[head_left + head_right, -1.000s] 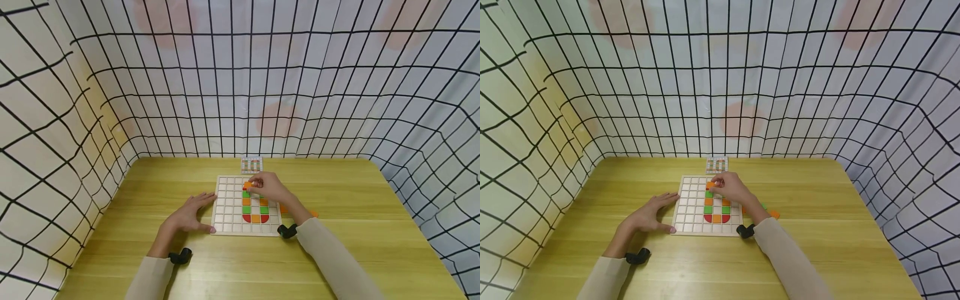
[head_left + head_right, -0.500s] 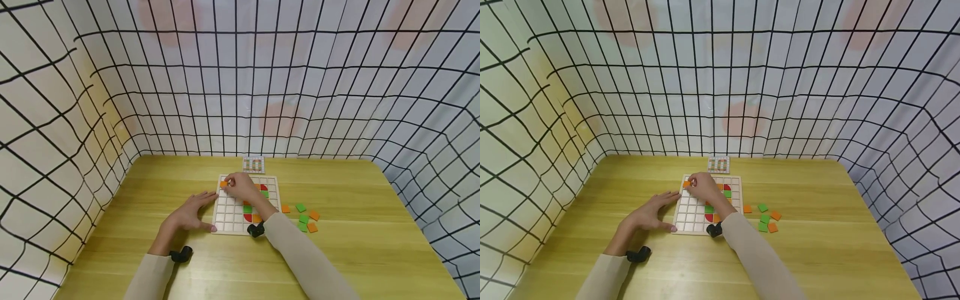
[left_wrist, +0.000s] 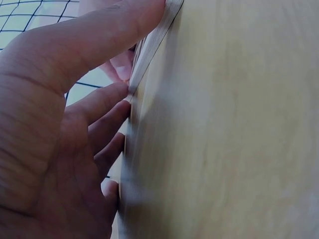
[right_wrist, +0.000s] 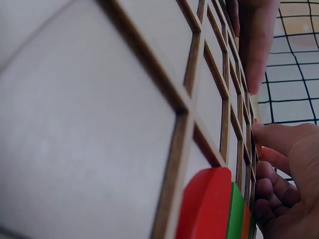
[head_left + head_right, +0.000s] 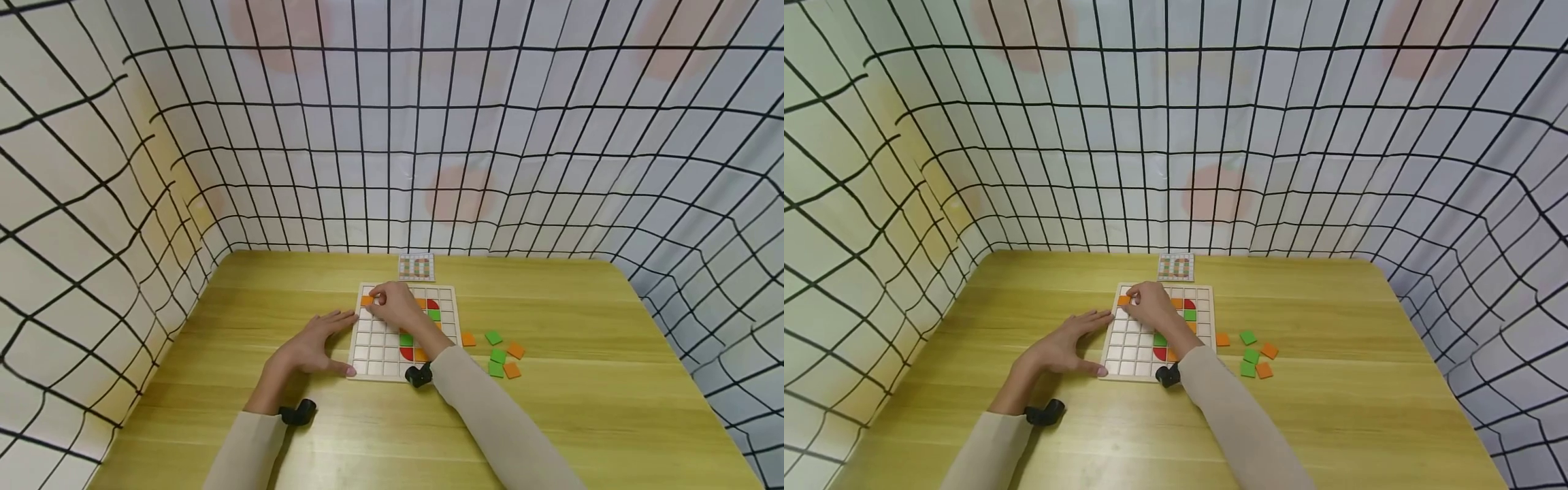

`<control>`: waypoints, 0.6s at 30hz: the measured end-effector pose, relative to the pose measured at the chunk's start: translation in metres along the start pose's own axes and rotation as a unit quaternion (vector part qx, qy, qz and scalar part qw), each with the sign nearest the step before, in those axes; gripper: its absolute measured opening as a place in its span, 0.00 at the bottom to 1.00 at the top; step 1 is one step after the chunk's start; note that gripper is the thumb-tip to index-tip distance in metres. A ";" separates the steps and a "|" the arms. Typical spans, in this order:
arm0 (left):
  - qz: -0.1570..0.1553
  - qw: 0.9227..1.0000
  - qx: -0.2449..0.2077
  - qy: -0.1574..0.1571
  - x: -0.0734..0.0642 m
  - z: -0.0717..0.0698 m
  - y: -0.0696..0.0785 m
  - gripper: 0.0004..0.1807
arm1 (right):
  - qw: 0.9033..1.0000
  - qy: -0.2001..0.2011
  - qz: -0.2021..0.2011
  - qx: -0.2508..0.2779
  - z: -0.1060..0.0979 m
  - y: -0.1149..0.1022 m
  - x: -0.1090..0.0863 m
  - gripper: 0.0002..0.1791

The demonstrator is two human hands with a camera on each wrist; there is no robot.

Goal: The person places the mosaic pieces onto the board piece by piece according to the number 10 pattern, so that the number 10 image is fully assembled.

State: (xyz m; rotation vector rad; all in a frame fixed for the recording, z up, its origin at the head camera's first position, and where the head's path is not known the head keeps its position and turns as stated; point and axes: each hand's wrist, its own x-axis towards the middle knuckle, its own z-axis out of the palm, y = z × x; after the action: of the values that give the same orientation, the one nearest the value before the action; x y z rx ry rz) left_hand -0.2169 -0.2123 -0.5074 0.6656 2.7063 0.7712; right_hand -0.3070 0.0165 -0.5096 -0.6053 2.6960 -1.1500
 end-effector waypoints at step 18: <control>-0.009 1.000 -0.008 -0.003 0.001 0.001 0.000 0.61 | 0.999 0.034 -0.023 0.003 -0.015 0.013 -0.013 0.19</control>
State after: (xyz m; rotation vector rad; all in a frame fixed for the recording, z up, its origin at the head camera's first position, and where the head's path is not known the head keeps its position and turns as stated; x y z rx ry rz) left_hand -0.2177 -0.2113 -0.5085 0.6392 2.6951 0.7848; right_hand -0.3033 0.0398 -0.5093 -0.6420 2.7484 -1.2118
